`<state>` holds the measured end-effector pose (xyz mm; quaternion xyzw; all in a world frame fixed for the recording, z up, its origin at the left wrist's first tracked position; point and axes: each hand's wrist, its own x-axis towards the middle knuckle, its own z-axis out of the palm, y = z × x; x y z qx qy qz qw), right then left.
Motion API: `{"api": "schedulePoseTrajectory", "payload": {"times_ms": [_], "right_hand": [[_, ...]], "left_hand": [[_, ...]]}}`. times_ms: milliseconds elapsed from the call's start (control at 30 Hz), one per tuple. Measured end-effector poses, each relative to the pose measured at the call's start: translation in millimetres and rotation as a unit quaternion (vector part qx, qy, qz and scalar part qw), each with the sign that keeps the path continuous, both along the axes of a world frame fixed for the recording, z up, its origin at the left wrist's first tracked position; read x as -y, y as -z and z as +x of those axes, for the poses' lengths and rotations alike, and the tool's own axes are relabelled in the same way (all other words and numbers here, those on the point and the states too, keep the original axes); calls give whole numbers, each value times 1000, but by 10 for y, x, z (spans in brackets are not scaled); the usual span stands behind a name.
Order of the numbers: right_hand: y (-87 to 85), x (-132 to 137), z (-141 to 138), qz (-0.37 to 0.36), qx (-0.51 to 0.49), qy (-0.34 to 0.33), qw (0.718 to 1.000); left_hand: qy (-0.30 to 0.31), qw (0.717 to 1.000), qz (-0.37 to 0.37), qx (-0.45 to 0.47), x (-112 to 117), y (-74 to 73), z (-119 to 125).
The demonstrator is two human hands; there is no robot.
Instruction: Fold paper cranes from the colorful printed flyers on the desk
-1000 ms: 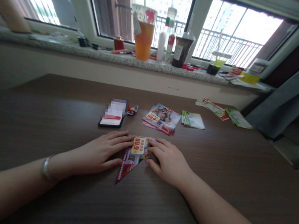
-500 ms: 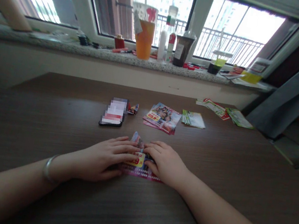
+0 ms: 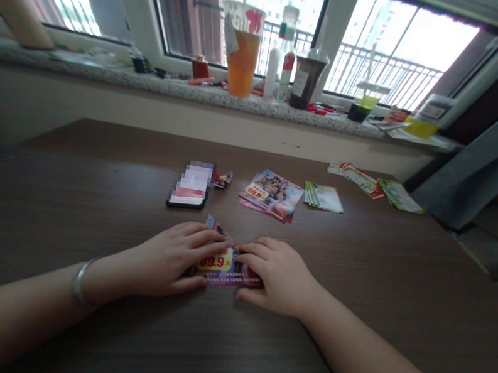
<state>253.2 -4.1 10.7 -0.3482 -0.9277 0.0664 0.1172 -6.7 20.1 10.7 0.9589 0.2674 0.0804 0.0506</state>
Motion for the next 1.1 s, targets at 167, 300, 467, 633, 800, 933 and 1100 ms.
{"api": "schedulePoseTrajectory", "payload": {"times_ms": [167,300,467,633,800,933,1100], "right_hand": [[12,13,-6,20,5,-5,1000],[50,-11,4,31,-6,-17,999],[78,-21,10,39,-7,-18,999],[90,-12,6,40,7,-16,999],[112,-8,-6,60,18,-7,998],[126,5,-15,77,26,-13,997],[107,53,-33,102,2,-4,995]], "left_hand": [[12,1000,-18,1,-37,27,-48],[42,997,-57,-19,-119,21,-107],[33,997,-62,-29,-144,12,-109],[16,999,-41,-7,-121,68,-64],[-2,1000,-3,28,-95,88,-15],[1,999,16,42,-94,90,0],[12,999,4,51,-107,73,13]]}}
